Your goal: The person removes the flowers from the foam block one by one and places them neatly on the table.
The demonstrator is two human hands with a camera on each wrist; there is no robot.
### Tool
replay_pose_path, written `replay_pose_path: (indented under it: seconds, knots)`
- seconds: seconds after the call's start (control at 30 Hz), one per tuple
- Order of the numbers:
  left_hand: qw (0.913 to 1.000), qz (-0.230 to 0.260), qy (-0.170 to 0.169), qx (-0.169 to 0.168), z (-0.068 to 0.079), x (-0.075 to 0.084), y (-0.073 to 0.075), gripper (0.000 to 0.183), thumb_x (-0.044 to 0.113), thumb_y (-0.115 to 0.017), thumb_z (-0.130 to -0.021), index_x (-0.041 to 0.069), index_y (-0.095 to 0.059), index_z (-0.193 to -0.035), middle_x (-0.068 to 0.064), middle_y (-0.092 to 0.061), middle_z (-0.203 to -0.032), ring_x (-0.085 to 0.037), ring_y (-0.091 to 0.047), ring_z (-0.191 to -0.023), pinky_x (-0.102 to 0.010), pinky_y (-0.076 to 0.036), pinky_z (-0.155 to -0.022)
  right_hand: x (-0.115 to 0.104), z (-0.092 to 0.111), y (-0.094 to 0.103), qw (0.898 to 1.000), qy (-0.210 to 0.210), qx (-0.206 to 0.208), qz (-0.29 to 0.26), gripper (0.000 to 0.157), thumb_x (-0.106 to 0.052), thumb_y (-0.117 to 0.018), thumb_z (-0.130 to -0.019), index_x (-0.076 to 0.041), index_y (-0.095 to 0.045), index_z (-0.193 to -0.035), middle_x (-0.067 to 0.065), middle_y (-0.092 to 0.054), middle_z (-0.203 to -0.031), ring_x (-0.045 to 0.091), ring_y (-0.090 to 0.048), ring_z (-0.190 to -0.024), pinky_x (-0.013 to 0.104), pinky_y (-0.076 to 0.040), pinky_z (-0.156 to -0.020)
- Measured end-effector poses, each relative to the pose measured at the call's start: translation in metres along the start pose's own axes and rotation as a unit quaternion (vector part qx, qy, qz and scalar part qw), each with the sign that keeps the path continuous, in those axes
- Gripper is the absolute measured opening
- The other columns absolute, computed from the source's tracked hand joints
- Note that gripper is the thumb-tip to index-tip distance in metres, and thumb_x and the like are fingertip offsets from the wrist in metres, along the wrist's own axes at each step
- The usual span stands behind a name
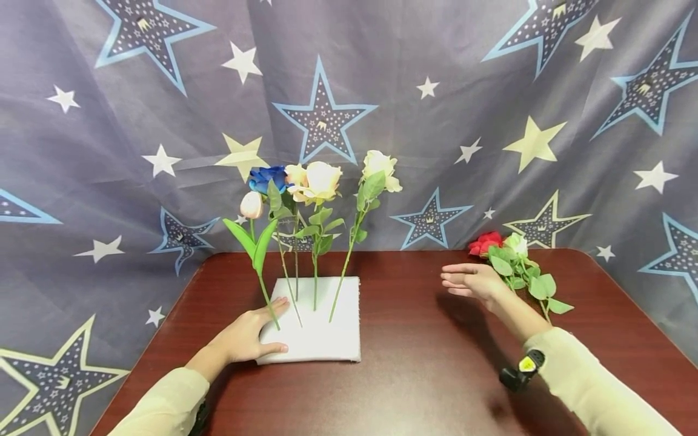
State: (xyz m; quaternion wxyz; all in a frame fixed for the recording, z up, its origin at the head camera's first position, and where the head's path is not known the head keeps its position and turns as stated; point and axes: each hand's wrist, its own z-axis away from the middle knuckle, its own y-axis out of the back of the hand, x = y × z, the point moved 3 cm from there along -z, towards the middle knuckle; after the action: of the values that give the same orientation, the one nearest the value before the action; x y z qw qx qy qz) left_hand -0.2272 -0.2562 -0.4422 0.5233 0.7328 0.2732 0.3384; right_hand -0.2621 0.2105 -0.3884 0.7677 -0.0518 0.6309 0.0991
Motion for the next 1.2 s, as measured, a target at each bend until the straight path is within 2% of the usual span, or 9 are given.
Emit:
replay_pose_path:
  seconds: [0.17, 0.3, 0.6, 0.73, 0.9, 1.07, 1.2]
  knots:
    - [1.0000, -0.006, -0.005, 0.005, 0.000, 0.000, 0.000, 0.085, 0.054, -0.074, -0.075, 0.005, -0.050, -0.140, -0.015, -0.052, -0.143, -0.031, -0.052, -0.131, -0.047, -0.047, -0.101, 0.000, -0.014, -0.032, 1.000, 0.012, 0.019, -0.009, 0.050, -0.002, -0.057, -0.093, 0.016, -0.041, -0.136, 0.007, -0.074, -0.105, 0.001, -0.068, -0.080, 0.029, -0.057, -0.085]
    - [1.0000, -0.007, 0.001, 0.003, 0.000, 0.000, -0.001, 0.084, 0.054, -0.075, -0.075, 0.005, -0.050, -0.140, -0.015, -0.052, -0.143, -0.030, -0.052, -0.131, -0.046, -0.047, -0.102, 0.000, -0.025, -0.059, 0.999, 0.032, 0.025, -0.011, 0.045, -0.002, -0.059, -0.092, 0.016, -0.048, -0.132, 0.024, -0.066, -0.120, 0.002, -0.069, -0.081, 0.032, -0.057, -0.087]
    - [1.0000, -0.007, 0.002, -0.002, 0.000, 0.000, 0.000, 0.085, 0.054, -0.074, -0.075, 0.005, -0.050, -0.140, -0.015, -0.052, -0.143, -0.030, -0.052, -0.131, -0.045, -0.046, -0.103, 0.007, -0.043, -0.116, 0.997, 0.068, 0.008, -0.025, 0.040, -0.001, -0.062, -0.089, 0.015, -0.055, -0.125, 0.032, -0.061, -0.120, 0.012, -0.072, -0.086, 0.043, -0.054, -0.092]
    - [1.0000, -0.009, 0.000, 0.001, 0.000, 0.001, 0.000, 0.085, 0.053, -0.074, -0.075, 0.005, -0.050, -0.140, -0.015, -0.053, -0.143, -0.030, -0.052, -0.131, -0.046, -0.047, -0.103, 0.009, -0.048, -0.135, 0.996, 0.079, -0.010, -0.042, 0.039, 0.000, -0.062, -0.088, 0.015, -0.056, -0.124, 0.034, -0.060, -0.120, 0.020, -0.073, -0.091, 0.048, -0.052, -0.093]
    - [0.9999, -0.010, -0.006, 0.007, -0.001, 0.001, -0.001, 0.084, 0.053, -0.074, -0.076, 0.004, -0.050, -0.139, -0.015, -0.053, -0.142, -0.031, -0.052, -0.131, -0.047, -0.047, -0.102, 0.006, -0.052, -0.153, 0.990, 0.106, -0.059, -0.077, 0.041, -0.002, -0.058, -0.093, 0.014, -0.051, -0.130, 0.037, -0.053, -0.128, 0.030, -0.069, -0.106, 0.052, -0.048, -0.099]
    - [0.9999, -0.010, -0.003, -0.001, -0.001, 0.000, 0.000, 0.084, 0.053, -0.074, -0.076, 0.004, -0.049, -0.140, -0.015, -0.051, -0.144, -0.030, -0.051, -0.132, -0.046, -0.046, -0.103, 0.002, -0.053, -0.167, 0.976, 0.126, -0.118, -0.129, 0.047, -0.002, -0.046, -0.099, 0.009, -0.036, -0.143, 0.034, -0.042, -0.143, 0.037, -0.051, -0.130, 0.041, -0.045, -0.106]
    - [0.9999, -0.009, 0.003, -0.009, -0.001, -0.001, -0.001, 0.085, 0.055, -0.073, -0.077, 0.005, -0.048, -0.141, -0.015, -0.050, -0.145, -0.030, -0.050, -0.133, -0.046, -0.045, -0.104, 0.001, -0.054, -0.176, 0.969, 0.125, -0.144, -0.158, 0.047, -0.001, -0.041, -0.100, 0.010, -0.031, -0.145, 0.035, -0.037, -0.146, 0.044, -0.037, -0.137, 0.038, -0.040, -0.110]
